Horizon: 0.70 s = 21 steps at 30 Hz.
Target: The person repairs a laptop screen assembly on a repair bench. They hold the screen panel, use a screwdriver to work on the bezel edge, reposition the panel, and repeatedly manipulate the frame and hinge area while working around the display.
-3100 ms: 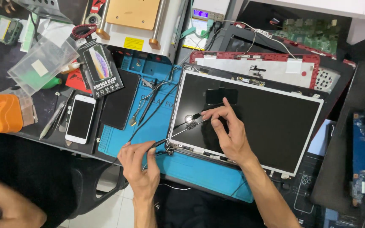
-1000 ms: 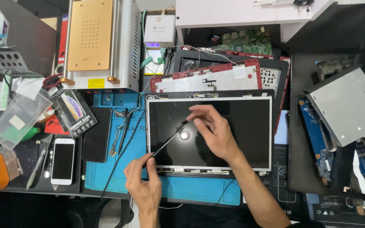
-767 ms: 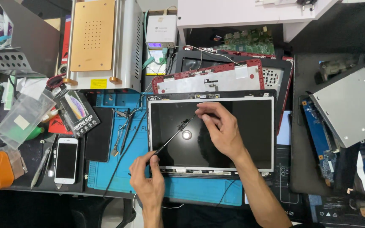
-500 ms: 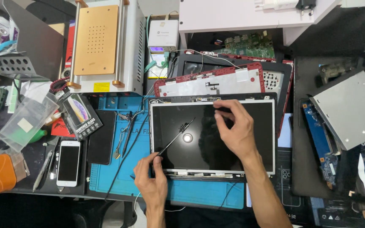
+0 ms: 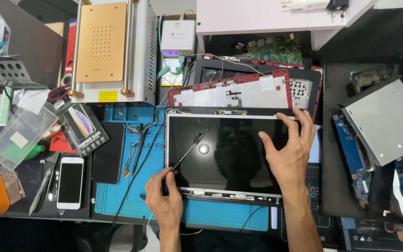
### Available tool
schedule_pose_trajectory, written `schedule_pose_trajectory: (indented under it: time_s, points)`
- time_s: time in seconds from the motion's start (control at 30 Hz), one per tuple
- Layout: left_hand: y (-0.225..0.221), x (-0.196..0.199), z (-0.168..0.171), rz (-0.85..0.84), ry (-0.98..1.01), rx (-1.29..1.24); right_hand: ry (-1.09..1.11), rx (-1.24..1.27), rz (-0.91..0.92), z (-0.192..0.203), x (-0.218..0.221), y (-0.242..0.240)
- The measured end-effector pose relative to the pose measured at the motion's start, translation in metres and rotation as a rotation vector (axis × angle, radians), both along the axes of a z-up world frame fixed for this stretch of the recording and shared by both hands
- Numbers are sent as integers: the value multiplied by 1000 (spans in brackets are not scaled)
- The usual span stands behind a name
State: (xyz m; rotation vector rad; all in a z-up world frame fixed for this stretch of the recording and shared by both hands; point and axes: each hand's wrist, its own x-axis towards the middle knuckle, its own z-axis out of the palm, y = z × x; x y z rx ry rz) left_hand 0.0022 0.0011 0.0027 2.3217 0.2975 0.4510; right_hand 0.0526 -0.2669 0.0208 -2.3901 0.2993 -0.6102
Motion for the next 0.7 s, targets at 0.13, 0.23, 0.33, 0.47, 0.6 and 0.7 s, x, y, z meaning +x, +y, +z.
schedule_pose_trajectory:
  time_s: [0.13, 0.23, 0.33, 0.47, 0.6, 0.7]
  points:
    - [1, 0, -1, -14, -16, -18, -2, 60, -7, -2, -3, -2]
    - [2, 1, 0, -7, -21, -35, -18, 18, 9, -1, -4, -6]
    - [6, 0, 1, 2, -2, -58, 1, 147, 11, 1, -7, -10]
    - [14, -3, 3, 27, 28, -102, -4, 136, 59, 0, -14, -3]
    - [25, -4, 2, 33, -12, -79, -9, 128, 105, -4, -11, 7]
    - [30, -2, 0, 26, -31, -65, -15, 151, 111, -2, -10, 11]
